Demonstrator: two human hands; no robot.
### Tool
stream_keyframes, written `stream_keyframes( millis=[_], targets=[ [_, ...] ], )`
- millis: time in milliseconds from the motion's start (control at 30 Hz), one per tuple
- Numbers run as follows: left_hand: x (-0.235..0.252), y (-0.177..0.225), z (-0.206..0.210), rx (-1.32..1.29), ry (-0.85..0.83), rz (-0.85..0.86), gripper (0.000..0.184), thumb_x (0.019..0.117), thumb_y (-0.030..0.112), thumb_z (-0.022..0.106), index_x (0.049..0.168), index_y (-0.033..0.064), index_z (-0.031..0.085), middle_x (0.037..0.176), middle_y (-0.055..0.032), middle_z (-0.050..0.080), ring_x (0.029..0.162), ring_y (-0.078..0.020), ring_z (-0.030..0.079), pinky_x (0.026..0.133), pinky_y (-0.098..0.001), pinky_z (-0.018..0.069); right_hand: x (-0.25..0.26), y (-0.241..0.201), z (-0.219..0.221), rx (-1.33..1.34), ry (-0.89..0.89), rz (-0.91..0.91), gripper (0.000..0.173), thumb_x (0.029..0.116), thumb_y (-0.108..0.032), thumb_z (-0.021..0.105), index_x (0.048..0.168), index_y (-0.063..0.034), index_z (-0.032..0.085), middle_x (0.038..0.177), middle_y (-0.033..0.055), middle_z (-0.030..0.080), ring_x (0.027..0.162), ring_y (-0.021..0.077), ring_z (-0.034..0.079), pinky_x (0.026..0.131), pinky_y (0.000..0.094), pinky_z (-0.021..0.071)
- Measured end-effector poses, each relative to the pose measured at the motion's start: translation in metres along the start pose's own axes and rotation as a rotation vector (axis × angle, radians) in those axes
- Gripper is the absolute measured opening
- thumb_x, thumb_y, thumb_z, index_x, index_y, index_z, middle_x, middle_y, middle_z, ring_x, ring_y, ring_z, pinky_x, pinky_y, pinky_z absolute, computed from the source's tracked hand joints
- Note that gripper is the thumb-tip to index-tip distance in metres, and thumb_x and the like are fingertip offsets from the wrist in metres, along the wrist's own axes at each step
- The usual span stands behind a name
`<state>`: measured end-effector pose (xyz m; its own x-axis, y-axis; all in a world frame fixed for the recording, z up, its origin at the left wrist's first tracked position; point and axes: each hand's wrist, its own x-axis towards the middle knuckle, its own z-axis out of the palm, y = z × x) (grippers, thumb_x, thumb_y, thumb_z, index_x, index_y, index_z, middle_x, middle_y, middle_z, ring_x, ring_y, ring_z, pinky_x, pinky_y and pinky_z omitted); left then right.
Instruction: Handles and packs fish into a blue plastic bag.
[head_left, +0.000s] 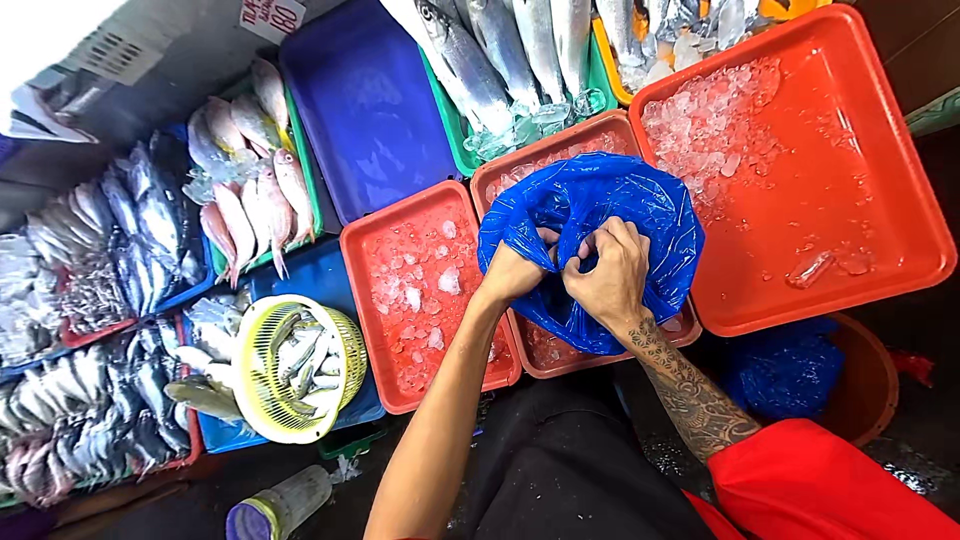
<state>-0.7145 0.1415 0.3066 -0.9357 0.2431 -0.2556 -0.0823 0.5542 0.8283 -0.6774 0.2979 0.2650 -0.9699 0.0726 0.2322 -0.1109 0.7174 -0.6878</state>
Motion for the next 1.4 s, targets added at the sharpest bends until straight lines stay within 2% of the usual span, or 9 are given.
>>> stream_keyframes(
  millis=[233, 367, 533, 733, 867, 1000, 1167, 1267, 1400],
  targets=[
    [0.014, 0.010, -0.003, 0.234, -0.081, -0.061, 0.013, 0.0880, 0.022, 0.078, 0.091, 0.0101, 0.074, 0.083, -0.0033, 0.071, 0.078, -0.0150, 0.066, 0.074, -0.0428, 0.0541, -0.008, 0.010, -0.001, 0.037, 0.017, -0.071, 0.022, 0.0811, -0.027, 0.072, 0.081, -0.0070, 0.064, 0.096, 0.0124, 0.060, 0.094, 0.0327, 0.058, 0.077, 0.0494, 0.0448],
    [0.022, 0.027, -0.006, 0.482, -0.161, -0.183, 0.027, 0.0869, 0.033, 0.077, 0.100, 0.0105, 0.074, 0.100, -0.0147, 0.071, 0.097, -0.0334, 0.067, 0.082, -0.0607, 0.0520, -0.010, 0.010, 0.000, 0.050, 0.027, -0.062, 0.025, 0.0813, -0.030, 0.074, 0.084, -0.0071, 0.066, 0.097, 0.0116, 0.061, 0.094, 0.0319, 0.058, 0.078, 0.0486, 0.0447],
    [0.029, 0.021, 0.003, 0.595, -0.143, -0.323, 0.041, 0.0806, 0.048, 0.080, 0.101, 0.0123, 0.075, 0.110, -0.0185, 0.069, 0.108, -0.0379, 0.065, 0.086, -0.0635, 0.0515, -0.007, 0.005, 0.005, -0.007, 0.065, -0.052, 0.031, 0.0798, -0.034, 0.076, 0.082, -0.0052, 0.065, 0.095, 0.0127, 0.062, 0.093, 0.0325, 0.060, 0.081, 0.0499, 0.0453],
    [0.033, 0.022, 0.003, 0.595, -0.172, -0.303, 0.041, 0.0825, 0.041, 0.081, 0.104, 0.0077, 0.073, 0.113, -0.0206, 0.069, 0.111, -0.0402, 0.064, 0.088, -0.0655, 0.0499, -0.005, 0.003, 0.011, -0.037, 0.100, -0.048, 0.031, 0.0775, -0.034, 0.076, 0.079, -0.0057, 0.065, 0.094, 0.0130, 0.062, 0.094, 0.0329, 0.060, 0.080, 0.0498, 0.0450],
    [0.027, 0.008, 0.000, 0.506, -0.092, -0.118, 0.027, 0.0876, 0.030, 0.077, 0.098, 0.0051, 0.074, 0.102, -0.0188, 0.071, 0.101, -0.0385, 0.067, 0.085, -0.0647, 0.0503, -0.007, 0.010, 0.006, 0.023, 0.103, -0.059, 0.018, 0.0797, -0.023, 0.068, 0.081, -0.0063, 0.064, 0.094, 0.0128, 0.062, 0.092, 0.0319, 0.061, 0.075, 0.0471, 0.0472],
    [0.021, -0.001, -0.008, 0.301, -0.102, -0.011, 0.012, 0.0900, 0.017, 0.073, 0.092, 0.0061, 0.074, 0.085, -0.0085, 0.069, 0.079, -0.0211, 0.066, 0.074, -0.0477, 0.0535, -0.008, 0.013, 0.003, 0.117, 0.126, -0.047, 0.010, 0.0794, -0.017, 0.067, 0.081, -0.0070, 0.065, 0.095, 0.0117, 0.062, 0.093, 0.0295, 0.061, 0.076, 0.0440, 0.0491],
    [0.016, -0.001, -0.020, 0.050, -0.195, 0.002, 0.017, 0.0962, 0.000, 0.062, 0.109, 0.0048, 0.073, 0.101, -0.0069, 0.071, 0.075, -0.0082, 0.066, 0.064, -0.0255, 0.0575, -0.007, 0.016, 0.004, 0.136, 0.119, -0.073, 0.019, 0.0826, -0.024, 0.070, 0.092, -0.0082, 0.074, 0.100, 0.0102, 0.065, 0.097, 0.0280, 0.061, 0.081, 0.0440, 0.0487],
    [0.013, -0.006, -0.024, 0.031, -0.188, 0.064, 0.016, 0.0982, 0.006, 0.062, 0.109, 0.0070, 0.074, 0.104, -0.0059, 0.070, 0.084, -0.0084, 0.068, 0.070, -0.0257, 0.0595, -0.006, 0.016, 0.003, 0.116, 0.088, -0.087, 0.018, 0.0840, -0.025, 0.071, 0.092, -0.0091, 0.074, 0.101, 0.0098, 0.065, 0.098, 0.0285, 0.061, 0.084, 0.0450, 0.0483],
    [0.017, -0.017, -0.024, 0.176, -0.101, 0.340, 0.011, 0.0886, 0.008, 0.073, 0.098, 0.0062, 0.078, 0.107, -0.0071, 0.069, 0.104, -0.0128, 0.065, 0.096, -0.0308, 0.0524, -0.006, 0.016, 0.004, 0.105, 0.072, -0.083, 0.018, 0.0849, -0.026, 0.072, 0.091, -0.0090, 0.075, 0.103, 0.0106, 0.066, 0.099, 0.0292, 0.061, 0.085, 0.0463, 0.0476]
  ],
)
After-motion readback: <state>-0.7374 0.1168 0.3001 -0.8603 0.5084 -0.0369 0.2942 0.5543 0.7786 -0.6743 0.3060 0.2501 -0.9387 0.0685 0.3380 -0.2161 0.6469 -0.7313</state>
